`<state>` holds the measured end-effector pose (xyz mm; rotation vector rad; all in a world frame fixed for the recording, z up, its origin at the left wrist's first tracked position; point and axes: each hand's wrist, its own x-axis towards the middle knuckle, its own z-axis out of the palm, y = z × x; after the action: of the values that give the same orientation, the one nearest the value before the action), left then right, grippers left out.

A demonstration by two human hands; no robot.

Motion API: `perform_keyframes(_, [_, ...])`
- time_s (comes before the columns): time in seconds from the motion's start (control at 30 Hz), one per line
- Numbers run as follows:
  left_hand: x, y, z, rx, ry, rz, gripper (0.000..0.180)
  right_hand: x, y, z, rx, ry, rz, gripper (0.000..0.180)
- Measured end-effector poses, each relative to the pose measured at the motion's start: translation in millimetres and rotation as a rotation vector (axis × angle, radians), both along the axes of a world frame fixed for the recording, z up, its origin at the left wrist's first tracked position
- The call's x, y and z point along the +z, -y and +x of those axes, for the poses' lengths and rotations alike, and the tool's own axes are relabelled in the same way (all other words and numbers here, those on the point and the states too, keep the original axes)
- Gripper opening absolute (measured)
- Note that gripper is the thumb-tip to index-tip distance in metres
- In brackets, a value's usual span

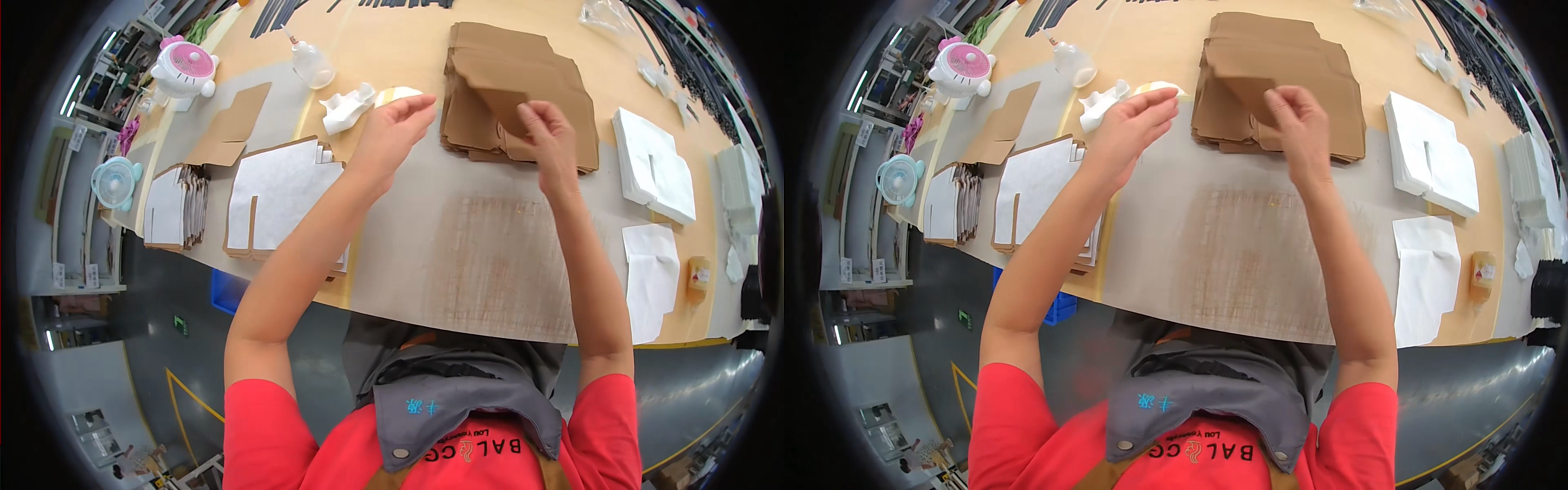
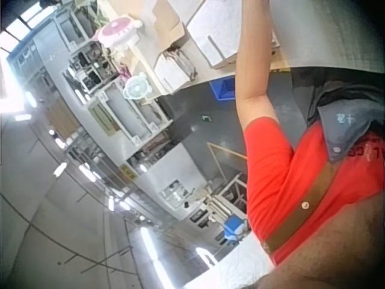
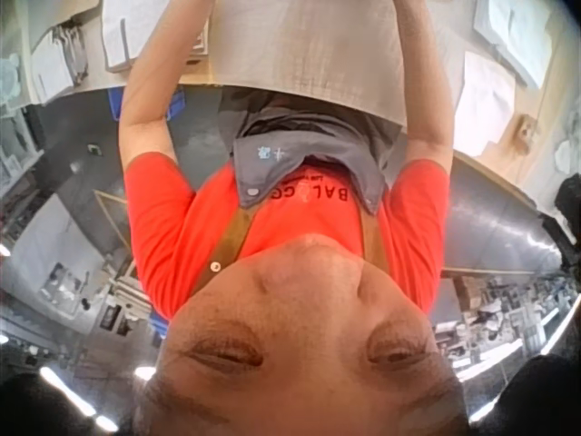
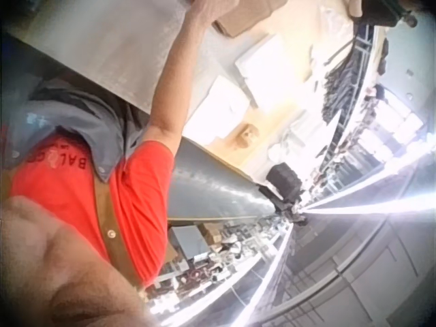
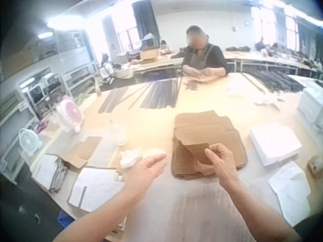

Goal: The person applies glue from a bottle onto brown cardboard pieces and then places white paper cutouts on top, pressing them down to adhere. They repeat this process for multiple units, stacking the finished items on the table.

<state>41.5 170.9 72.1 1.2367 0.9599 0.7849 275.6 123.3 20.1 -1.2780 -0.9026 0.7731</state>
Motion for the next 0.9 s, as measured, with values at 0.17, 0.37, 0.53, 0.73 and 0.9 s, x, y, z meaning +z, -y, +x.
perform_keyframes(0.17, [5.8, -22.4, 74.7, 0.102, 0.157, -0.295, 0.054, -4.5, 26.9, 9.0, -0.042, 0.292, 0.167, 0.015])
perform_keyframes(0.37, [-39.1, -46.6, 120.6, 0.11, -0.196, 0.216, 0.037, 65.5, 116.5, -17.1, 0.053, 0.211, 0.304, 0.019])
perform_keyframes(0.53, [3.8, -25.8, 131.4, -0.046, -0.235, 0.429, 0.033, 132.0, 222.9, -35.2, 0.788, -0.434, 0.843, 0.01])
perform_keyframes(0.73, [74.8, 16.0, 140.6, -0.211, -0.052, 0.536, 0.032, 80.5, 267.9, 12.1, 0.486, -0.234, 0.665, 0.017])
perform_keyframes(0.9, [139.3, 61.6, 125.1, -0.403, 0.038, 0.327, 0.028, 60.8, 178.3, 62.4, -0.223, -0.157, 0.056, 0.045])
